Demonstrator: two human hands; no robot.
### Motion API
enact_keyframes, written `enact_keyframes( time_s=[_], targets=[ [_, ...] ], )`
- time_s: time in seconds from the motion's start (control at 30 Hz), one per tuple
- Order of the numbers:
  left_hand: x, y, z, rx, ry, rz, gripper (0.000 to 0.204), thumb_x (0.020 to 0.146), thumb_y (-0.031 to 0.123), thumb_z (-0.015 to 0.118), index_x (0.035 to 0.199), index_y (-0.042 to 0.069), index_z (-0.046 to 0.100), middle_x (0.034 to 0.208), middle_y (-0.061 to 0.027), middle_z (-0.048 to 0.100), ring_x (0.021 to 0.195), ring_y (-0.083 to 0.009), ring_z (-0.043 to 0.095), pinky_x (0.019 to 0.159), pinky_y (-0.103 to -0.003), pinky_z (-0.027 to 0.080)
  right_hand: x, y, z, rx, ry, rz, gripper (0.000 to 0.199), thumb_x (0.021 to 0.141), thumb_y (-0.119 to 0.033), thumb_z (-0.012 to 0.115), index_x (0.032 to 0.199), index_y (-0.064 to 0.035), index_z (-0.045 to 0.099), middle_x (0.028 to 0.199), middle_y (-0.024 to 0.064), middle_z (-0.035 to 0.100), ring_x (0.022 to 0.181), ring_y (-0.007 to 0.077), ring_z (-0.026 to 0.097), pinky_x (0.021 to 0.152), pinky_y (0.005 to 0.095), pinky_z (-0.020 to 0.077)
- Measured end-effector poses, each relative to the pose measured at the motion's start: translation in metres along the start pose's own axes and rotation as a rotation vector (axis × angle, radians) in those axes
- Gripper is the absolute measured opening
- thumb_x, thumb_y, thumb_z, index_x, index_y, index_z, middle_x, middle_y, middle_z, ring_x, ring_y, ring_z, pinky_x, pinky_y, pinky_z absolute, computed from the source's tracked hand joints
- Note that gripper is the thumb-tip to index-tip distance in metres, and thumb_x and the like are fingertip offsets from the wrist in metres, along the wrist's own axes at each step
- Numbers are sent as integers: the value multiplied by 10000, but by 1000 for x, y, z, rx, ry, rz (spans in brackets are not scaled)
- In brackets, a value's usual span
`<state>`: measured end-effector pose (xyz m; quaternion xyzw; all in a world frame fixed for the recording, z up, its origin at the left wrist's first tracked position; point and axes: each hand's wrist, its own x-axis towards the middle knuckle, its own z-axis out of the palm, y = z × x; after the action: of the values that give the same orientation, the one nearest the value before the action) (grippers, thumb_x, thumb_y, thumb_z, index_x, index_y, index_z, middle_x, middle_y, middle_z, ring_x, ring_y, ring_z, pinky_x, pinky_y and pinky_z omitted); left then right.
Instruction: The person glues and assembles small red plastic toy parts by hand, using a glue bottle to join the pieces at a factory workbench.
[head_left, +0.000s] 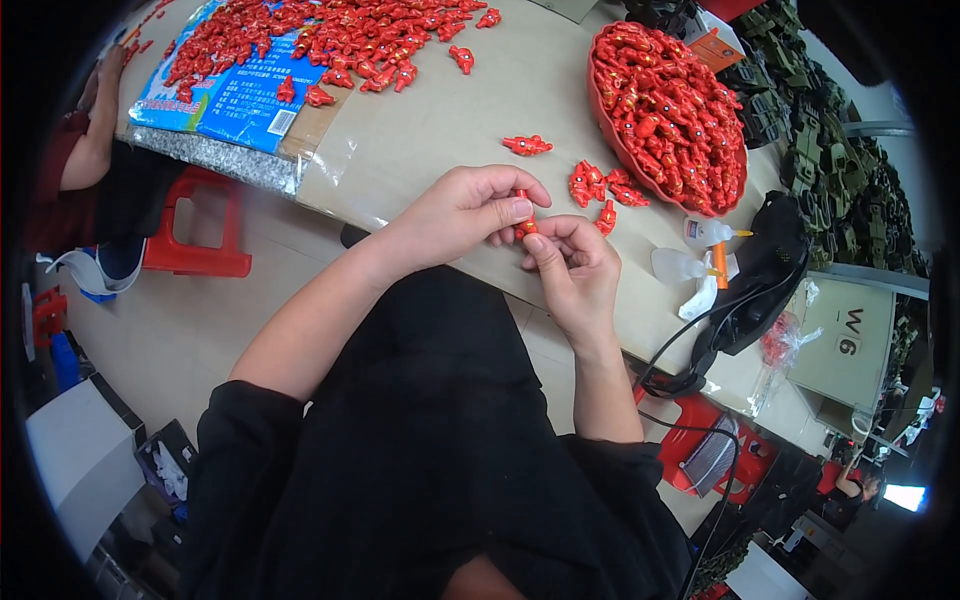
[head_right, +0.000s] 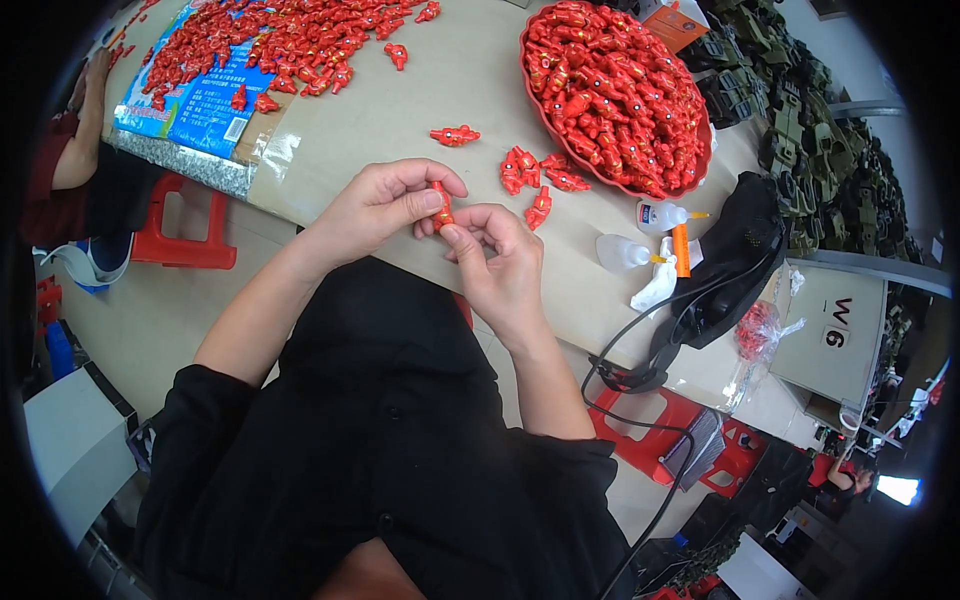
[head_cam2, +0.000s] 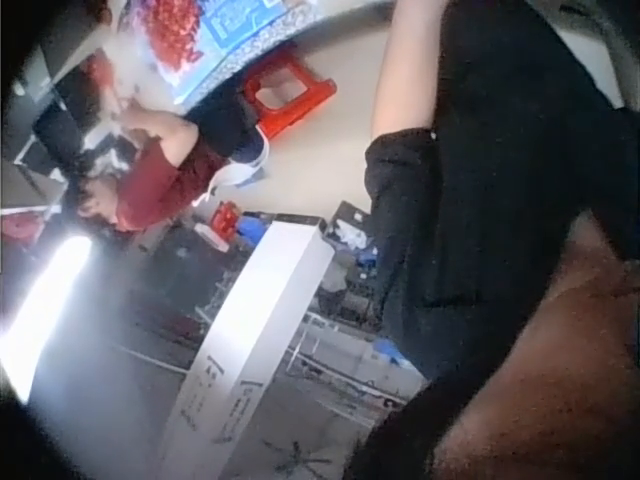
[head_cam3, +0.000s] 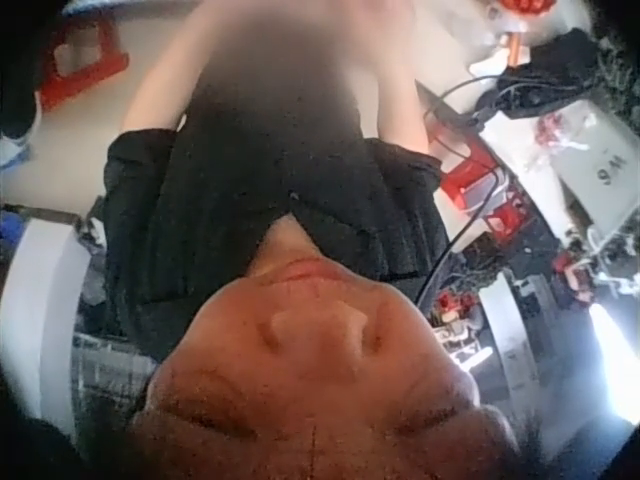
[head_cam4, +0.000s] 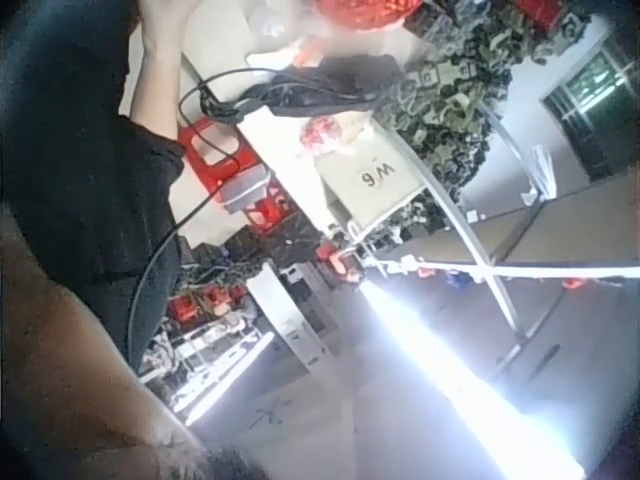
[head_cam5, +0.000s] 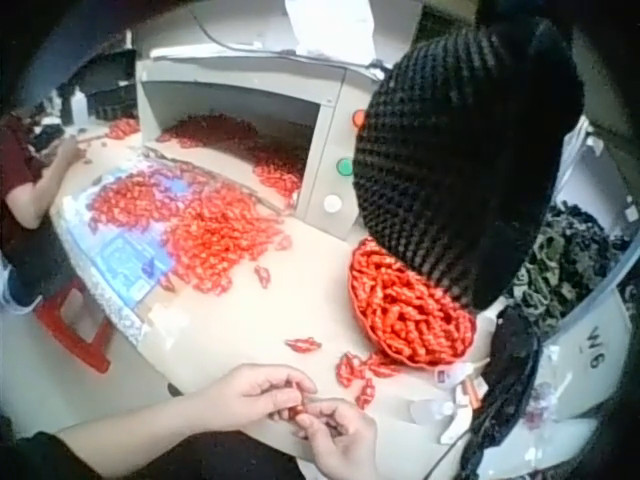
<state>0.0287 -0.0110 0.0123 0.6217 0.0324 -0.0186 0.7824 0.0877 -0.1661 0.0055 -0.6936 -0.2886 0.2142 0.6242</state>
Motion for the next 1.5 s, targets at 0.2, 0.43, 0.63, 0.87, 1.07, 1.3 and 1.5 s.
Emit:
enact_keyframes(
  time_s=[0.2,0.43,0.63,0.87,1.07,1.3,1.5],
  targets=[
    [6,-2,-8,-28,-28,1,181,858,109,469,994,8,532,750,6,530,657,-43,485,604,-186,421,6,0,2,-20,4,3,87,800,-19,556,853,40,522,759,53,575,612,71,532,573,181,444],
    [5,2,-2,-147,53,-18,132,854,120,497,938,23,525,750,-16,548,663,-63,514,607,-201,433,6,1,-1,66,20,98,138,823,-37,519,943,30,515,778,46,574,635,74,533,569,194,444],
    [12,49,-37,-101,126,96,141,817,99,549,919,7,514,802,-58,581,707,-108,567,616,-232,463,0,-2,-3,194,72,81,171,820,-43,521,963,44,488,794,34,530,647,53,518,591,196,468],
    [47,143,-93,60,345,396,169,804,60,549,950,10,481,923,-103,574,847,-172,577,757,-283,463,2,2,-1,138,59,60,148,822,-36,518,950,31,489,767,33,524,612,65,517,572,184,441],
    [109,258,-165,650,740,726,281,825,229,541,976,-8,550,901,-53,579,827,-93,503,724,-230,404,4,5,0,38,81,52,137,794,-53,543,894,39,534,713,61,568,581,91,556,544,211,434],
    [175,308,-207,1149,1232,508,317,777,396,549,865,109,651,880,-64,614,904,-231,520,801,-348,363,5,7,-1,-76,48,27,108,779,-44,553,859,28,548,708,71,563,547,95,554,502,203,425],
    [205,316,-216,1308,1309,173,351,771,437,539,897,128,646,942,-77,607,944,-237,521,835,-372,322,7,-7,0,-125,33,29,92,777,-53,572,843,9,559,686,50,547,552,82,528,485,198,411]
  ],
)
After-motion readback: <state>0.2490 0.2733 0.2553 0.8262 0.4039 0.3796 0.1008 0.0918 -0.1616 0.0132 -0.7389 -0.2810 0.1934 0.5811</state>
